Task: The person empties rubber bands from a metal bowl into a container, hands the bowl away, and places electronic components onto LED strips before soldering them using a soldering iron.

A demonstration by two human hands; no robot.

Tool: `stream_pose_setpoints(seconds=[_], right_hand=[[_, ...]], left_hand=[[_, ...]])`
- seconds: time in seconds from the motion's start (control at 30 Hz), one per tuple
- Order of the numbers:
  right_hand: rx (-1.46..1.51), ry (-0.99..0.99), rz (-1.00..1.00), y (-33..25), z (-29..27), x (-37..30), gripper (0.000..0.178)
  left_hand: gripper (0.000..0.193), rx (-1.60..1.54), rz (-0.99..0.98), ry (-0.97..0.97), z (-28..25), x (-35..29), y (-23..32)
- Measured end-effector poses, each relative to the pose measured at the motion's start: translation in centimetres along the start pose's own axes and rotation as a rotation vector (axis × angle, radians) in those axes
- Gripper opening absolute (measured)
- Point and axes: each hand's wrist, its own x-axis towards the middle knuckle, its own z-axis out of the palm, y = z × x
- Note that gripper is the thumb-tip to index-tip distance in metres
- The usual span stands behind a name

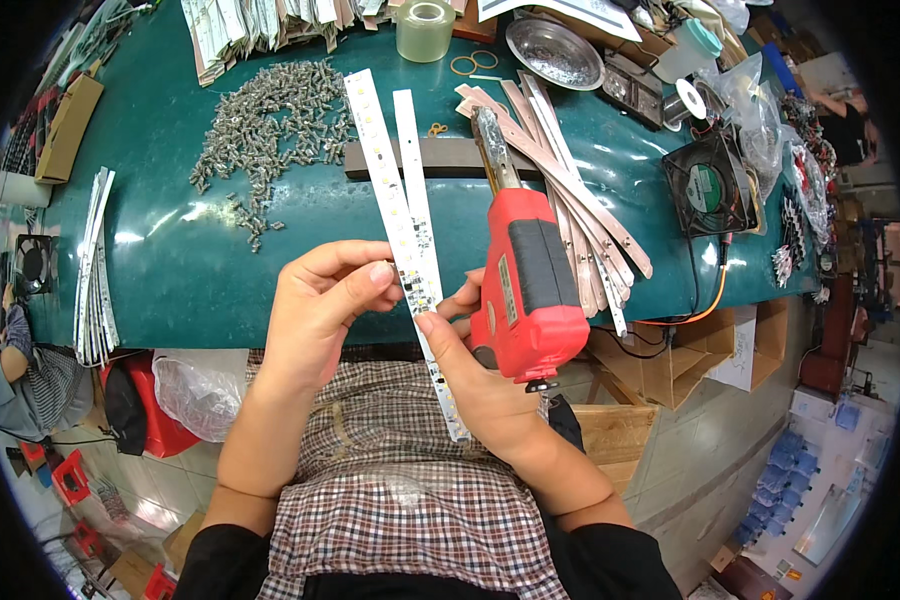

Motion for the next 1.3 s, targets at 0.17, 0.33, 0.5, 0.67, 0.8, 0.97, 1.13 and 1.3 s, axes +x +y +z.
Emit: stream_pose_setpoints(seconds=[0.17,0.33,0.5,0.67,0.8,0.97,1.13,1.3], right_hand=[[0.002,0.007,0.020,-0.1,-0.1,0.1,0.048],[0.064,0.018,0.047,-0.1,-0.2,0.1,0.049],[0.080,0.018,0.043,0.1,-0.3,0.1,0.049],[0.056,-0.002,0.042,-0.1,-0.3,0.0,0.044],[-0.033,-0.020,-0.027,0.4,-0.3,-0.1,0.040],[-0.206,0.018,-0.131,1.7,-0.4,-0.3,0.043],[-0.399,-0.031,-0.326,3.3,-0.9,0.2,0.047],[-0.197,0.045,-0.173,2.4,-0.5,-0.2,0.043]], left_hand=[[0.021,-0.028,0.010,-0.013,0.0,-0.2,-0.4],[0.021,-0.038,-0.039,-0.003,0.2,-0.3,-0.2],[0.021,-0.001,-0.021,-0.007,0.1,-0.3,-0.6],[0.020,-0.014,-0.059,0.008,0.2,-0.2,-0.4],[0.017,0.081,-0.023,0.026,0.3,-0.2,-0.4],[0.015,0.146,-0.033,0.063,0.7,-0.1,-0.1],[0.013,0.141,-0.074,0.054,0.3,0.4,0.0],[0.013,0.322,-0.064,0.115,-1.2,2.1,0.9]])
